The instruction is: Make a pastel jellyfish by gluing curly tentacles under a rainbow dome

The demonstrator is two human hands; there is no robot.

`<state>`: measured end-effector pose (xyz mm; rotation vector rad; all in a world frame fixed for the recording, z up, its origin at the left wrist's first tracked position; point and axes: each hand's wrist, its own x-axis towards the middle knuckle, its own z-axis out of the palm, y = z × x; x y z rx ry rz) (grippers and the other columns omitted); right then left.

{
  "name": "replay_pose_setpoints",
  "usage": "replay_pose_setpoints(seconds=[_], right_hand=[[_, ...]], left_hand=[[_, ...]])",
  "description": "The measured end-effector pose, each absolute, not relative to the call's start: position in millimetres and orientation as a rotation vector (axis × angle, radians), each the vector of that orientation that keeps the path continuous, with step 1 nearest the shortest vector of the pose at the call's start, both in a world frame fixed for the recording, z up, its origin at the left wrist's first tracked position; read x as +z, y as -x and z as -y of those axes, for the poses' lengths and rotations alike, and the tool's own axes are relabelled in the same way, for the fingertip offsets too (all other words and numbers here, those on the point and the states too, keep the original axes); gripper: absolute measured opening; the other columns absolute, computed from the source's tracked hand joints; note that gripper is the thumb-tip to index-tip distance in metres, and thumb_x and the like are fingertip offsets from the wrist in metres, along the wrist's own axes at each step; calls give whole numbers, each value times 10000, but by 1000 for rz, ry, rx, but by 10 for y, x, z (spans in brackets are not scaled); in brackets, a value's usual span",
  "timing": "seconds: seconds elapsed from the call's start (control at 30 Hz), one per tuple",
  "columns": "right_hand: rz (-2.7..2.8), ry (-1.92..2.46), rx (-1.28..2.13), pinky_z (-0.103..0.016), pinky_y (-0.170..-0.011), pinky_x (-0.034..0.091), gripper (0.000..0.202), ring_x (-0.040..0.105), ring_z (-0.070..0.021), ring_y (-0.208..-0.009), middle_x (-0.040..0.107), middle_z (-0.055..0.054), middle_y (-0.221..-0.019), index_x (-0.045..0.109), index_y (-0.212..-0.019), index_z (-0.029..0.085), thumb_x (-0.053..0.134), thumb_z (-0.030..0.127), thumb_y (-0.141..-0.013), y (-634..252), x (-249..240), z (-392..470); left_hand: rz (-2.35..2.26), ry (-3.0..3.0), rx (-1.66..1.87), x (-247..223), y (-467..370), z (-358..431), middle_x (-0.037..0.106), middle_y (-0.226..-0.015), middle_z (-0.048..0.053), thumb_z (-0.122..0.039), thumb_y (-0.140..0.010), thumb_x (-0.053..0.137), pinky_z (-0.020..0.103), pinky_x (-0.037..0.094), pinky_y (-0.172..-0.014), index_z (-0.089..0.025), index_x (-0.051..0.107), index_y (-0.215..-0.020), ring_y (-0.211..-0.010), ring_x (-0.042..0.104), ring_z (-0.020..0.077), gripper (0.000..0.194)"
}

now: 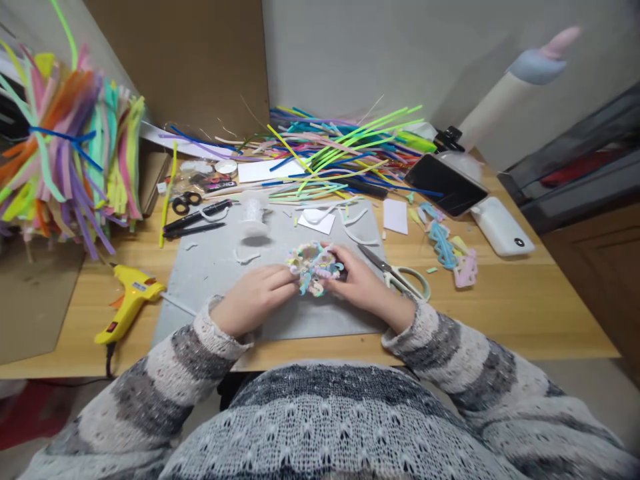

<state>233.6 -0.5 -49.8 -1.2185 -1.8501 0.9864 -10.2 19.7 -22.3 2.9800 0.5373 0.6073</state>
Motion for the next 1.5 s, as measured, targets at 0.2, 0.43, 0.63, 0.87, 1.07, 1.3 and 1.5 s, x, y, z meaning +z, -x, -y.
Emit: replay_pose_setpoints(seconds=[0.2, 0.43, 0.63, 0.87, 1.07, 1.3, 1.5], right_hand=[[2038, 1242, 904, -520, -1094, 389, 782, 467, -292, -1313, 485, -177, -1416, 371, -1425, 200, 705, 497, -783, -2398, -444, 86], [2122, 1341, 800, -543, -1005, 444, 869, 538, -326, -1214, 559, -170, -1337, 379, -1433, 217, 720, 586, -723, -2402, -347, 159], [2053, 1393, 952, -425, -775, 515, 839, 611, -229, -837, 666, -107, -1030, 432, -1391, 187, 768, 529, -702, -2367, -273, 199], [2035, 1367, 1078, -419, -764, 499, 846, 570, -204, -793, 652, -74, -976, 455, -1383, 216, 811, 485, -664, -2380, -316, 166], [1462, 1094, 1454, -366, -796, 540, 675, 611, -161, -859, 634, -56, -1041, 465, -1297, 239, 779, 384, -717, -2323, -434, 211], [1374, 1056, 1373, -317, -751, 539, 478, 630, -141, -824, 663, -22, -945, 516, -1195, 236, 723, 328, -774, -2285, -372, 248], [1919, 1254, 1133, -322, -709, 511, 344, 611, -154, -774, 679, -41, -933, 570, -1167, 212, 657, 320, -852, -2308, -372, 218]], left_hand=[[-642, -2628, 774, -178, 179, -175, 652, -957, 69, -17, -859, 480, 360, 514, -792, -178, 597, -824, -927, 595, 192, 202], [-1139, -2031, 854, -196, 143, -148, 590, -984, 49, -55, -830, 509, 373, 474, -867, -192, 559, -939, -967, 568, 185, 182], [-967, -1977, 598, -196, 154, -90, 500, -1266, 100, -119, -811, 520, 464, 462, -983, -233, 439, -1275, -1177, 513, 256, 484], [-936, -2088, 475, -344, 123, -112, 364, -1472, 194, -300, -708, 755, 635, 304, -1114, -226, 238, -1466, -1349, 369, 402, 920], [-901, -1497, 661, -278, 22, -144, 431, -1456, 155, -298, -705, 793, 542, 409, -1091, -242, 342, -1399, -1312, 476, 326, 830], [-811, -1431, 708, -229, -5, -90, 424, -1478, 160, -354, -701, 805, 498, 443, -1072, -252, 341, -1424, -1319, 482, 312, 865], [-1009, -2063, 519, -369, 168, -236, 497, -1381, 199, -478, -634, 825, 661, 321, -1070, -213, 373, -1421, -1307, 444, 392, 946]])
